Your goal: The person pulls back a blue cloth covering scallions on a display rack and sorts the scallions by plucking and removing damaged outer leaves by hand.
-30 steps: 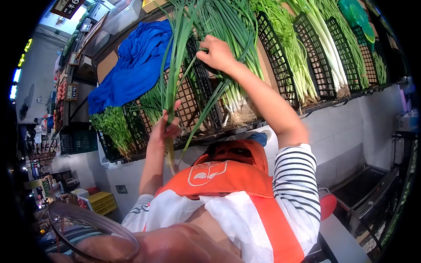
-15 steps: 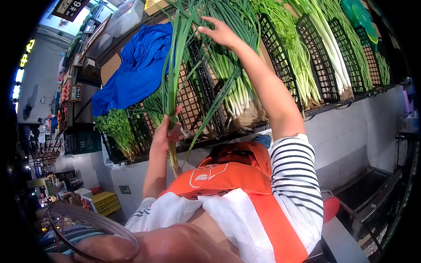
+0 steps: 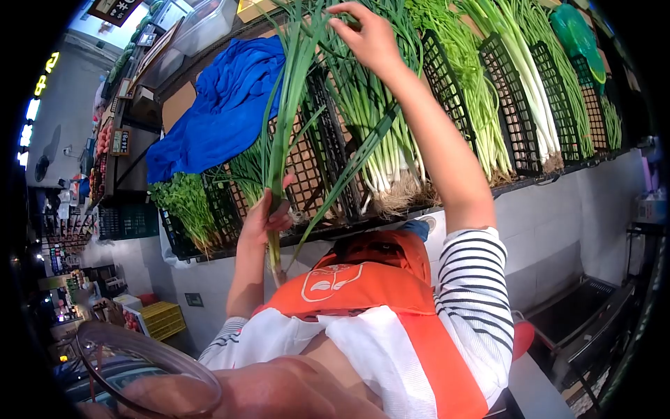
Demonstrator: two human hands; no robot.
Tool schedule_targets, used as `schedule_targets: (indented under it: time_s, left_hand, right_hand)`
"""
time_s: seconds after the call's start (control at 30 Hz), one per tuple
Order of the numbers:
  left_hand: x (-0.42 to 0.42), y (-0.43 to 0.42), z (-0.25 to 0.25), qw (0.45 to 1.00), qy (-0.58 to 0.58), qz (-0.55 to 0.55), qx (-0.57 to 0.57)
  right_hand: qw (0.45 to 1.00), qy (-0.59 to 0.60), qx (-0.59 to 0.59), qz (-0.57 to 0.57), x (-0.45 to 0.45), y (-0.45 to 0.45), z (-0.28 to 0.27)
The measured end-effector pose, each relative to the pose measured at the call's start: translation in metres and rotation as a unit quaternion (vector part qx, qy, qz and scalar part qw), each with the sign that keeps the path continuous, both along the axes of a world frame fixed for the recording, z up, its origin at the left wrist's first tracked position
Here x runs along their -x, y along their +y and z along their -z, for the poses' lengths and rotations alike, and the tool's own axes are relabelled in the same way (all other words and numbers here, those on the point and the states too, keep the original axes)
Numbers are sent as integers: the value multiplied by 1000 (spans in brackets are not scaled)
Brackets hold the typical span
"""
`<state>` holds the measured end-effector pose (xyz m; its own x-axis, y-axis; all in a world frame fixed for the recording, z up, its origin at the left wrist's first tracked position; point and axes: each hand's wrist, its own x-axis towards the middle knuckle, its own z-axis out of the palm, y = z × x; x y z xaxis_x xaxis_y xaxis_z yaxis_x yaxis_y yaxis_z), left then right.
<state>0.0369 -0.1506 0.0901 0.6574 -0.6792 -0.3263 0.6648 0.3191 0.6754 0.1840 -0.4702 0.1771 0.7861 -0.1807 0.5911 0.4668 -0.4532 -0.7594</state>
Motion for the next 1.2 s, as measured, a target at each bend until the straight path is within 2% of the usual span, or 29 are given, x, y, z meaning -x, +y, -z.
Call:
schedule_targets:
  time_s: [0.07,0.1,0.23,0.33,0.47,0.57,0.67,0.7,0.73,0.77,0.8,0.83,0.9,0.93,0.97,1.0,1.07,1.1,1.13,1.2]
  left_hand:
    - [-1,2,-1,1000,1,13,-11]
    - [-1,2,-1,1000,1,20,-17]
    - [-2,0,-5,999,3,18,-37]
    - [0,2,-2,999,0,17,-44]
    - [2,3,-2,998,8,22,-54]
    - [3,-3,-11,996,6,15,-92]
    - [-1,-15,-28,993,-16,8,-121]
    - [-1,-17,-30,992,-26,7,-126]
    - [1,-15,-27,991,-24,13,-132]
    - [3,-12,-20,990,-22,20,-139]
    - [4,-9,-17,989,-22,27,-147]
    - [6,-9,-21,987,-29,30,-154]
    - [7,-2,-9,984,-38,34,-168]
    - [8,1,-4,983,-43,35,-175]
    - [7,2,-2,980,-58,39,-186]
    - [7,3,-2,977,-60,46,-200]
    - [8,4,-3,969,-65,62,-231]
    - [10,4,-3,967,-64,59,-240]
    - [12,3,-3,965,-63,57,-249]
    - [16,1,-3,959,-73,65,-265]
  right_hand:
    - [977,-115,169,-59,21,8,-44]
    - [946,-139,281,-86,20,4,-51]
    - [827,-142,533,-110,5,-11,-65]
    - [790,-162,578,-124,4,-15,-69]
    - [758,-212,612,-71,17,-12,-66]
    - [845,-225,484,-33,9,-15,-36]
    - [914,-129,382,35,12,-10,-22]
    - [956,-146,249,53,5,-10,-14]
    - [981,-72,143,112,-2,-26,-22]
    - [984,21,70,162,-13,-62,-33]
    - [985,33,-26,168,-8,-76,-52]
    - [982,-49,-96,156,-2,-86,-65]
    - [952,-176,-232,94,6,-101,-89]
    - [963,-58,-255,71,13,-131,-95]
    - [899,-70,-425,-82,-45,-249,-58]
    - [944,-123,-299,61,44,-134,-119]
    - [920,-159,-357,-12,65,-154,-127]
    - [928,-105,-350,-68,54,-245,-110]
    - [909,-106,-402,11,71,-233,-117]
    - [910,-63,-383,-143,86,-265,-102]
